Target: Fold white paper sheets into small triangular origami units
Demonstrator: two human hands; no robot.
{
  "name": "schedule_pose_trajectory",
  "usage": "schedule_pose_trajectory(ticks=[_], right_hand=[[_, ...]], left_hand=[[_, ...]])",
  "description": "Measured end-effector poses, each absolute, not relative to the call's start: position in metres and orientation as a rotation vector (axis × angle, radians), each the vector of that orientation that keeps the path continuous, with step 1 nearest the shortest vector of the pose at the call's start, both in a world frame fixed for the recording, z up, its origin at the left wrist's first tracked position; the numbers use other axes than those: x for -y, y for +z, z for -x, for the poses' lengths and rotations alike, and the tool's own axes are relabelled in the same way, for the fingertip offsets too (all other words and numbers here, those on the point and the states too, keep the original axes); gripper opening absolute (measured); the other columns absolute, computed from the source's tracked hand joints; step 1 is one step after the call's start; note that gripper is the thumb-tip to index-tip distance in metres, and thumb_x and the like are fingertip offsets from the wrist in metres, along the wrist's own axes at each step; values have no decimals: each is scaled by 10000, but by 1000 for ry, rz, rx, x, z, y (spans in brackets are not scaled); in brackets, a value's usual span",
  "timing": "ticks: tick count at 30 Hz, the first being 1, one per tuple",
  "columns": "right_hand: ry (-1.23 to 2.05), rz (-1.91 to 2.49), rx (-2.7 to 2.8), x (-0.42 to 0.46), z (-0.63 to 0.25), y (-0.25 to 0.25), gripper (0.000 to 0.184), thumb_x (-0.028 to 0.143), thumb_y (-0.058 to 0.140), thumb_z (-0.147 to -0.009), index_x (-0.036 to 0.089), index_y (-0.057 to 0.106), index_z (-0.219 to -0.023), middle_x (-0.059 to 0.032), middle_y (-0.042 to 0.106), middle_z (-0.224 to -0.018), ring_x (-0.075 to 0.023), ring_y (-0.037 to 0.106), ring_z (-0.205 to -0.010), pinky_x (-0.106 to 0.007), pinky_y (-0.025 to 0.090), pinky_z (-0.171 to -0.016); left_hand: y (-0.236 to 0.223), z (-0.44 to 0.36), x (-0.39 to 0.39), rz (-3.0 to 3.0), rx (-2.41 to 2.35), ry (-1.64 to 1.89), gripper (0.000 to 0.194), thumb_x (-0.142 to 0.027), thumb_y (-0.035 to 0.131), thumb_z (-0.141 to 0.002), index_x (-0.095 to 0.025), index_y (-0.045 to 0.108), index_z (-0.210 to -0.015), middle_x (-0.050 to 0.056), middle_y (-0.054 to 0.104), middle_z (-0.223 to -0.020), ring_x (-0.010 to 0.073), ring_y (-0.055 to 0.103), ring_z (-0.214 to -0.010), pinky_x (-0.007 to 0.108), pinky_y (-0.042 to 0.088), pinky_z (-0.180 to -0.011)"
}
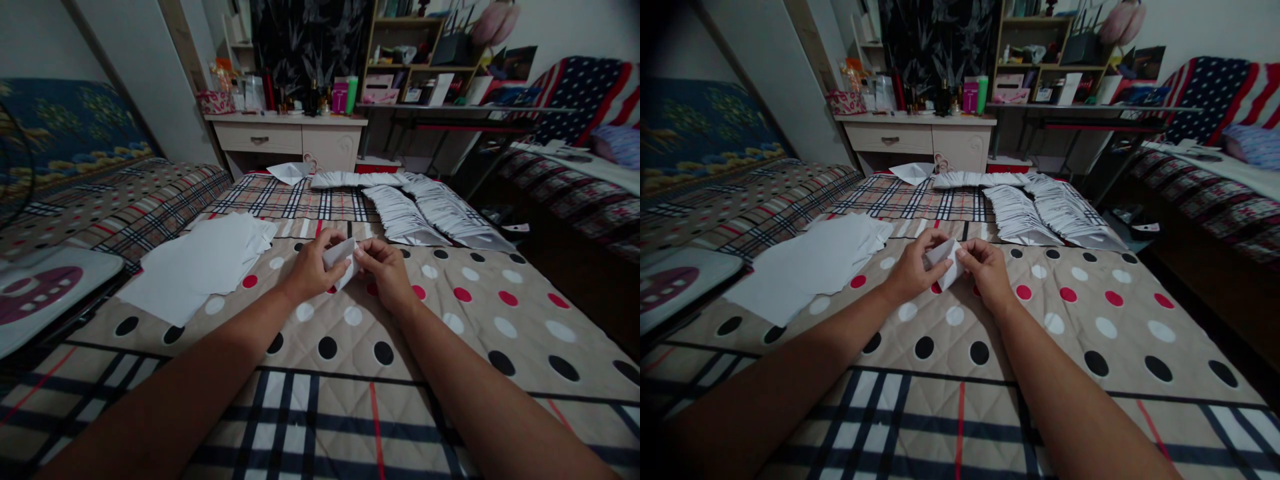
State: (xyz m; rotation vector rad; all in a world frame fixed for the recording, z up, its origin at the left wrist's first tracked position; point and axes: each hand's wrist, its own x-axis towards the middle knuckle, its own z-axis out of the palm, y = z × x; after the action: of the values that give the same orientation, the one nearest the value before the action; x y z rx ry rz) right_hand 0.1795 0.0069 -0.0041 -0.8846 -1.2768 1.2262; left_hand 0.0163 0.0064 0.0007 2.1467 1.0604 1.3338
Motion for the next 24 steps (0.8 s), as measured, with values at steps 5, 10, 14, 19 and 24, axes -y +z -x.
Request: schedule_pose_trajectory(ticks=[5, 10, 14, 19, 24], right_hand=[[1215, 887, 1252, -7, -179, -5, 209, 354, 736, -697, 179, 621, -697, 35, 539, -589, -86, 427, -497, -219, 350, -472], [1191, 877, 1232, -7, -179, -5, 219, 364, 753, -688, 186, 625, -689, 40, 540, -583, -85, 425, -485, -223, 344, -464], [1125, 910, 1241, -6, -177, -3, 267, 387, 780, -673, 179, 614, -660, 40, 544, -557, -81, 425, -464, -223, 323, -449], [1127, 927, 1232, -5, -176, -2, 310, 405, 793, -656, 177, 584, -641, 42, 540, -553, -81, 423, -467, -221, 318, -442], [1102, 931, 1260, -6, -176, -3, 294, 384, 777, -677, 178, 570, -643, 43, 531, -564, -85, 427, -496, -226, 316, -467]], left_hand=[[-2, -16, -6, -2295, -1016, 1510, 339, -145, 598, -748, -201, 481, -1060, 66, 617, -1053, 179, 624, -927, 316, 515, -824], [-3, -16, -6, -2525, -1031, 1535, 256, -83, 566, -721, -202, 526, -945, 64, 620, -1012, 212, 606, -1014, 358, 507, -897], [-4, -18, -5, -2569, -1115, 1531, 203, -110, 557, -763, -198, 542, -945, 63, 634, -982, 202, 626, -964, 334, 524, -847], [-4, -20, -5, -2504, -1111, 1596, 156, -116, 546, -792, -202, 538, -922, 61, 655, -999, 191, 630, -993, 329, 517, -879], [-3, -21, -6, -2365, -1110, 1705, 162, -71, 555, -769, -199, 545, -867, 41, 665, -946, 172, 638, -941, 305, 521, -841]])
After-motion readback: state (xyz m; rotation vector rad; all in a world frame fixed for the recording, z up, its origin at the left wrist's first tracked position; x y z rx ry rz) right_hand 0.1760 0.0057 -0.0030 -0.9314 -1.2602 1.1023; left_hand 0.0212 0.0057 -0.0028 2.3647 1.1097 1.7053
